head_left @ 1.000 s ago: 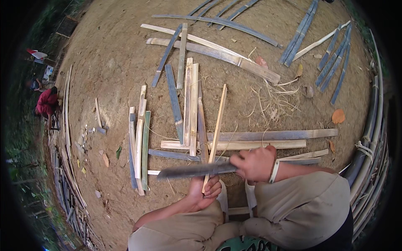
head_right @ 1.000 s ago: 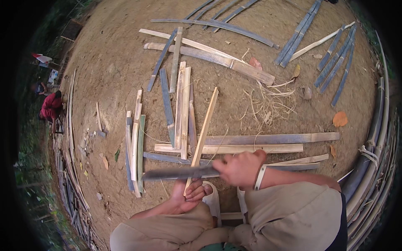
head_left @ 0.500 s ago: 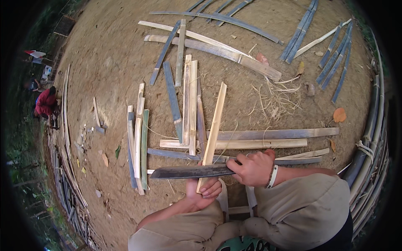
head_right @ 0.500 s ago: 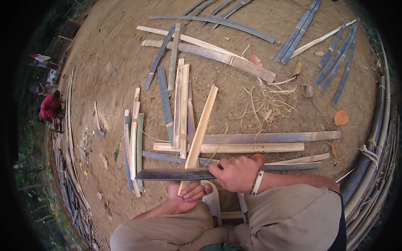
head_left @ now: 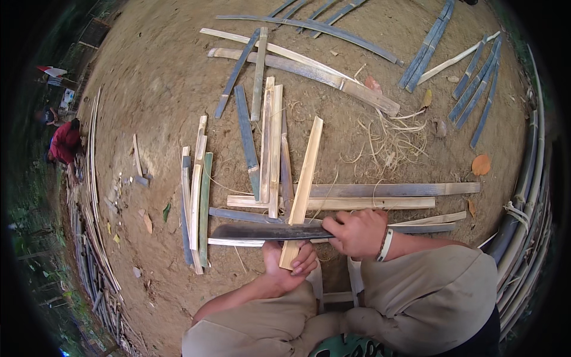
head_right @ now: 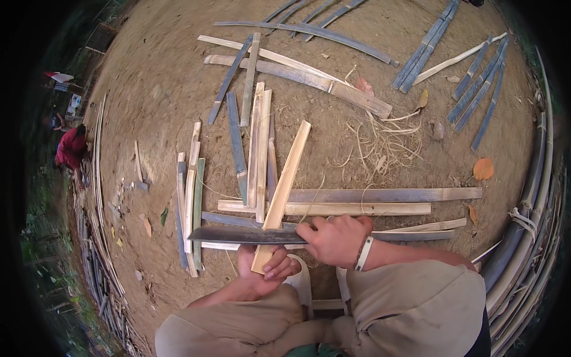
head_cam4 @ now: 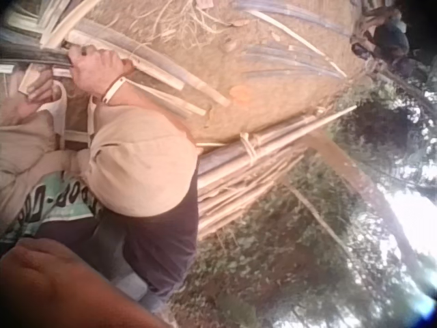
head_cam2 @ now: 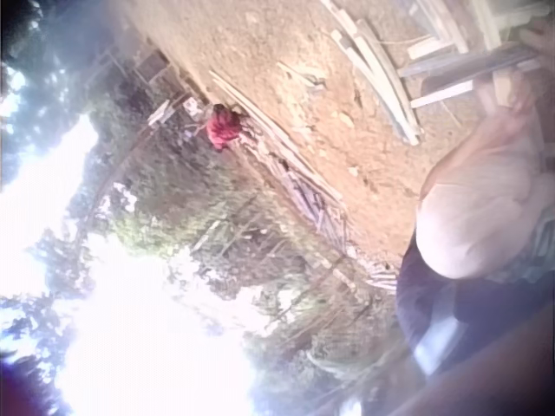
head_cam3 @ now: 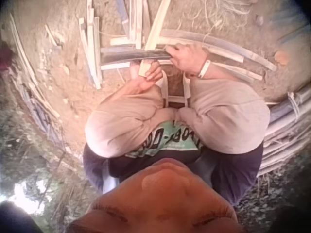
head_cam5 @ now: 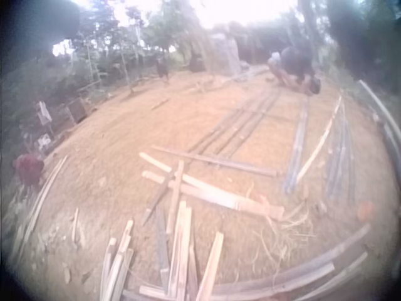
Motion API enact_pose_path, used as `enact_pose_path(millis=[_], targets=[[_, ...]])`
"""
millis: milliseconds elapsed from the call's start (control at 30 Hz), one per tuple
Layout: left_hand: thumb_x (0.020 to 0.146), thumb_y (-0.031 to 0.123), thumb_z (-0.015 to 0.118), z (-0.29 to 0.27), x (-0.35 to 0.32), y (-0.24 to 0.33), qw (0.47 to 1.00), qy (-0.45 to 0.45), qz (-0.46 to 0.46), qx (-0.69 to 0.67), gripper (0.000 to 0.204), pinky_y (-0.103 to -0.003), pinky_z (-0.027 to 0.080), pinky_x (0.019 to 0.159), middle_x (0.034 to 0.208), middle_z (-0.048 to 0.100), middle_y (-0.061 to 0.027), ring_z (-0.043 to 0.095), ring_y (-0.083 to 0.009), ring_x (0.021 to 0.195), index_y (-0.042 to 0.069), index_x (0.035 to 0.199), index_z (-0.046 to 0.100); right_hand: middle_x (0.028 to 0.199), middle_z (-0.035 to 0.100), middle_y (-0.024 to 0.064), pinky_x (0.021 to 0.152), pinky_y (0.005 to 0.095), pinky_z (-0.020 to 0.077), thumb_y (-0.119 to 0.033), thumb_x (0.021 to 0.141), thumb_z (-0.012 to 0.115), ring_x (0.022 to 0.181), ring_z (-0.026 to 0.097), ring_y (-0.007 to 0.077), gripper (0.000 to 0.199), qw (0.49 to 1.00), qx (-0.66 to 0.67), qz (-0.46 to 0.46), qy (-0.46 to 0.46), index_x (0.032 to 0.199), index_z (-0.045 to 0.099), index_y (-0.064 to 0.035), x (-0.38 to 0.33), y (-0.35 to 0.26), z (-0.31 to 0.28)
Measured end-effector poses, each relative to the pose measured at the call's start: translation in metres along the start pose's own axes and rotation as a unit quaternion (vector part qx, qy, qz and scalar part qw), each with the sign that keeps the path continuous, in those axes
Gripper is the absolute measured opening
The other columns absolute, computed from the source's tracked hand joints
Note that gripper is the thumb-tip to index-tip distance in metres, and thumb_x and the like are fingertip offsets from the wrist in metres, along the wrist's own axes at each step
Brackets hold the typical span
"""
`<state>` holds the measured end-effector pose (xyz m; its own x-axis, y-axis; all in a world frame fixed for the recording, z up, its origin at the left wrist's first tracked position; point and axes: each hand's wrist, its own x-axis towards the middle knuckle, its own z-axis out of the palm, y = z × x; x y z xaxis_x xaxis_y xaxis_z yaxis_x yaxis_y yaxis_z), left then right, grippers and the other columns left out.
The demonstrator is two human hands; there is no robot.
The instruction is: The person sits on the ground and uses a large knife to shave and smooth thin strips of bamboo. They hold the bamboo in one hand and carefully scrape the blade along the surface to remove the outer layer and refine the shape.
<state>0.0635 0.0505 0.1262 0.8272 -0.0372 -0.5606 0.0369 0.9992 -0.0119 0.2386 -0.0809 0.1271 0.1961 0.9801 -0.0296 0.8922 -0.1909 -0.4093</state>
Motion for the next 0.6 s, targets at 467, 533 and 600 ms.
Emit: enact_pose_path(millis=[467, 533, 600], targets=[[0.096, 0.038, 0.036, 0.051, -0.025, 0.007, 0.973, 0.072, 0.016, 0.219, 0.047, -0.025, 0.03, 0.036, 0.053, 0.041, -0.0055, 0.03, -0.0129, 0.034, -0.004, 0.11, 0.05, 0.073, 0.062, 0.0057, 0.045, 0.0488, 0.0501, -0.032, 0.077, 0.07, 0.056, 0.066, 0.0301, 0.025, 0.999, 0.003, 0.051, -0.015, 0.095, 0.058, -0.0186, 0.003, 0.009, 0.0], [0.098, 0.031, 0.038, 0.055, -0.034, 0.014, 0.97, 0.051, -0.008, 0.238, 0.038, -0.023, 0.027, 0.035, 0.055, 0.04, -0.0029, 0.028, -0.0095, 0.036, -0.002, 0.114, 0.048, 0.073, 0.062, 0.0064, 0.046, 0.0481, 0.051, -0.032, 0.077, 0.07, 0.056, 0.066, 0.0305, 0.025, 0.999, 0.011, 0.051, -0.011, 0.095, 0.058, -0.0185, 0.003, 0.007, -0.005], [0.1, 0.022, 0.038, 0.057, -0.042, 0.022, 0.966, 0.067, -0.037, 0.247, 0.027, -0.021, 0.023, 0.036, 0.058, 0.038, -0.0004, 0.026, -0.0066, 0.039, 0.002, 0.115, 0.048, 0.075, 0.063, 0.0107, 0.049, 0.0496, 0.0526, -0.032, 0.081, 0.066, 0.058, 0.066, 0.0341, 0.025, 0.998, 0.054, 0.015, -0.025, 0.097, 0.056, -0.0148, 0.002, 0.004, -0.016]])
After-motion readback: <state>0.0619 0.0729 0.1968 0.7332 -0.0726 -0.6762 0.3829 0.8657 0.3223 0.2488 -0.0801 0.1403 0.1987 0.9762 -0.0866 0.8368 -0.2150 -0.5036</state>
